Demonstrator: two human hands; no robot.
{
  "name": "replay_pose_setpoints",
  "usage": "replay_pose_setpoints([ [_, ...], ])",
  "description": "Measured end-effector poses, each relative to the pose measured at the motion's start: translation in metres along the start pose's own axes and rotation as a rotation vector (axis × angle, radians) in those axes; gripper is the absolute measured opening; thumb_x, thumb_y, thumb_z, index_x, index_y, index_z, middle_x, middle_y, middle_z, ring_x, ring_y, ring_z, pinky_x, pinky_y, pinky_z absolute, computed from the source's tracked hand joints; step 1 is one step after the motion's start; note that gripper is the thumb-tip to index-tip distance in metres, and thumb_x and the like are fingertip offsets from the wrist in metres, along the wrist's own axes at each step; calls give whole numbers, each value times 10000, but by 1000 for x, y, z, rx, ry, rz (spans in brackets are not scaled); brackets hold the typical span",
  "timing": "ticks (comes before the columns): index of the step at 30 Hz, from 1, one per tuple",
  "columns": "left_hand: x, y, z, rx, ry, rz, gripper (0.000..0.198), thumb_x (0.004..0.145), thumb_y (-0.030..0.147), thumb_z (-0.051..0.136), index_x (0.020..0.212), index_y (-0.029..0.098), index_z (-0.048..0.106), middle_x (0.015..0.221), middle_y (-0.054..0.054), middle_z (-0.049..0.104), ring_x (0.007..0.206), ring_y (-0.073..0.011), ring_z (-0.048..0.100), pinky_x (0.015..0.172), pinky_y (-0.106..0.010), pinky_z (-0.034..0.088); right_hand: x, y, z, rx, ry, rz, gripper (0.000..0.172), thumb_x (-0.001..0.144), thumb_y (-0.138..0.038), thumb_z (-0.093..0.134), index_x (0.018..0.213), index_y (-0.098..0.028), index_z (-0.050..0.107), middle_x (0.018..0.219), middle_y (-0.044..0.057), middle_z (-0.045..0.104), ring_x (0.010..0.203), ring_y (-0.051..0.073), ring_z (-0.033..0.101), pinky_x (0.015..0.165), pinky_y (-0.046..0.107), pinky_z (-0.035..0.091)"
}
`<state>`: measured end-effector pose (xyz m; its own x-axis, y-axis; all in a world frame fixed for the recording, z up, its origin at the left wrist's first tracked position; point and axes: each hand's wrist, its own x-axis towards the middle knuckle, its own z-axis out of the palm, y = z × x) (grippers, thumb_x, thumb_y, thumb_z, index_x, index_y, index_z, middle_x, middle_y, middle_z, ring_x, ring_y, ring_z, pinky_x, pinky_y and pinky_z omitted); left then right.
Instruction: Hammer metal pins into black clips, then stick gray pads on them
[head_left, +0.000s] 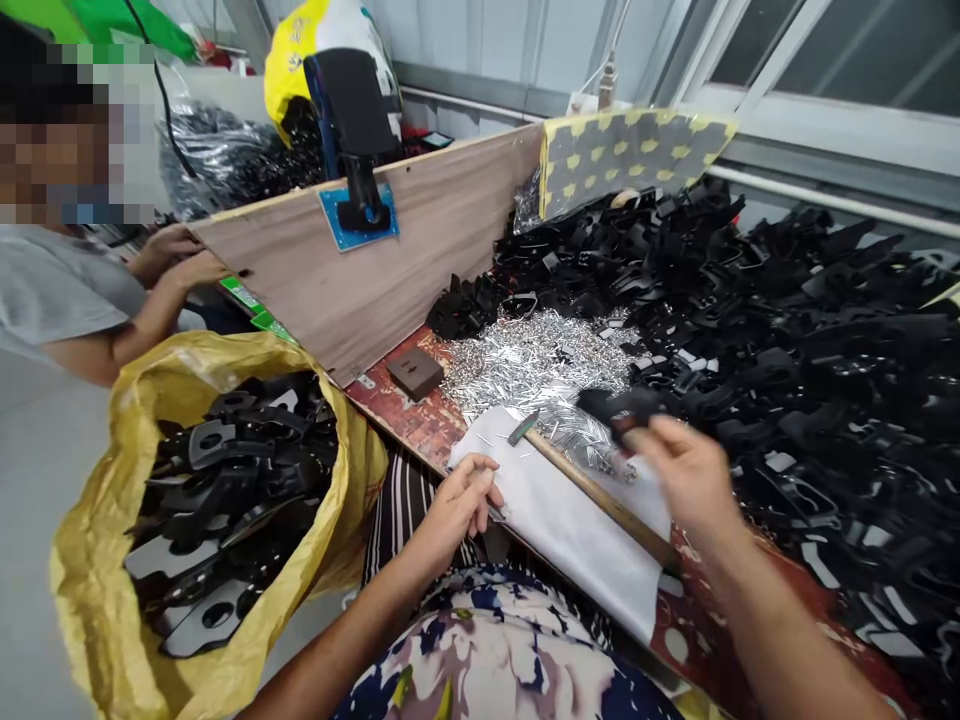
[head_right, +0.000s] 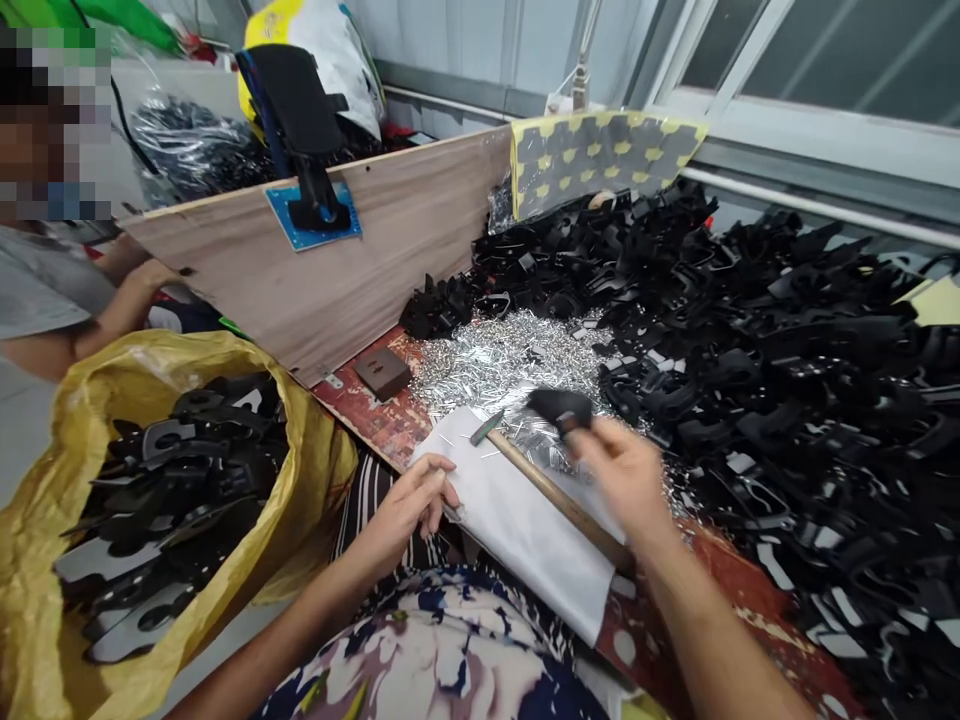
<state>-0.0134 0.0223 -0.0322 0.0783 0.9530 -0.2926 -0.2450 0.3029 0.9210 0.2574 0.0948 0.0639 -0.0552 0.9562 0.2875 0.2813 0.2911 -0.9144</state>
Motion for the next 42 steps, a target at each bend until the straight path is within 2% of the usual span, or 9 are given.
replay_pose_setpoints([
  [4, 5, -3, -5, -39, -51, -50, 398, 895, 545, 641, 1051, 186, 569, 730, 16, 675, 381, -50, 461, 384, -171, 246, 61, -3, -34, 440, 452, -8, 265, 955, -465, 615, 1089, -299, 773, 988, 25, 781, 790, 154, 708, 711, 308, 555],
  [7, 9, -7, -7, -66, -68, -79, 410, 881, 567, 656, 997, 182, 572, 684, 18, 677, 347, -50, 475, 367, -167, 234, 91, 4, 11, 222, 214, -50, 289, 946, -396, 639, 1197, -284, 727, 951, 37, 789, 736, 153, 709, 703, 327, 587],
  [11, 15, -15, -10, -98, -104, -111, 459, 846, 622, 679, 940, 188, 564, 617, 19, 672, 317, -71, 499, 338, -168, 223, 131, 18, 124, -541, -317, -344, 209, 992, -183, 559, 1077, -156, 748, 1057, 63, 758, 992, 158, 696, 902, 320, 574],
  [15, 19, -22, -12, -107, -124, -129, 484, 831, 651, 679, 925, 194, 552, 585, 22, 666, 323, -95, 544, 324, -166, 258, 174, 21, 204, -696, -373, -426, 276, 1043, -243, 546, 1287, -163, 646, 1316, 89, 647, 1198, 211, 621, 1025, 419, 526],
  [18, 21, -25, -12, -112, -137, -141, 508, 806, 675, 691, 903, 199, 542, 566, 21, 662, 330, -112, 566, 321, -169, 281, 195, 24, 221, -753, -372, -401, 373, 1036, -352, 584, 1336, -131, 587, 1354, 122, 598, 1115, 198, 653, 981, 435, 550],
  [26, 16, -3, -13, -183, -183, -160, 467, 806, 585, 770, 961, 181, 595, 635, 3, 670, 398, -114, 593, 338, -165, 371, 172, 51, 129, -740, -242, -243, 90, 862, -156, 715, 949, -159, 693, 1138, 90, 601, 915, 179, 603, 858, 308, 514],
  [32, 18, 34, 23, -304, -37, 33, 612, 786, 414, 857, 1328, 279, 608, 1153, -66, 714, 926, -198, 716, 733, -287, 612, 29, 28, 78, -412, -138, -261, 71, 849, -236, 721, 859, -208, 655, 1050, 56, 600, 1000, 199, 623, 896, 334, 551],
  [37, 20, 31, 53, -287, -21, -83, 383, 688, 415, 927, 954, 187, 773, 1041, -59, 746, 881, -185, 670, 726, -238, 578, -70, 12, 62, -421, -282, -263, 264, 932, -307, 619, 1194, -317, 649, 1277, 1, 679, 1155, 178, 668, 998, 322, 579],
  [42, 16, 26, 50, -164, 15, -189, 398, 581, 443, 973, 807, 170, 792, 858, -38, 739, 710, -156, 609, 608, -220, 568, -118, 37, -41, -575, 164, -70, 321, 970, -206, 526, 1227, -280, 704, 1123, 48, 781, 1002, 206, 746, 895, 363, 610],
])
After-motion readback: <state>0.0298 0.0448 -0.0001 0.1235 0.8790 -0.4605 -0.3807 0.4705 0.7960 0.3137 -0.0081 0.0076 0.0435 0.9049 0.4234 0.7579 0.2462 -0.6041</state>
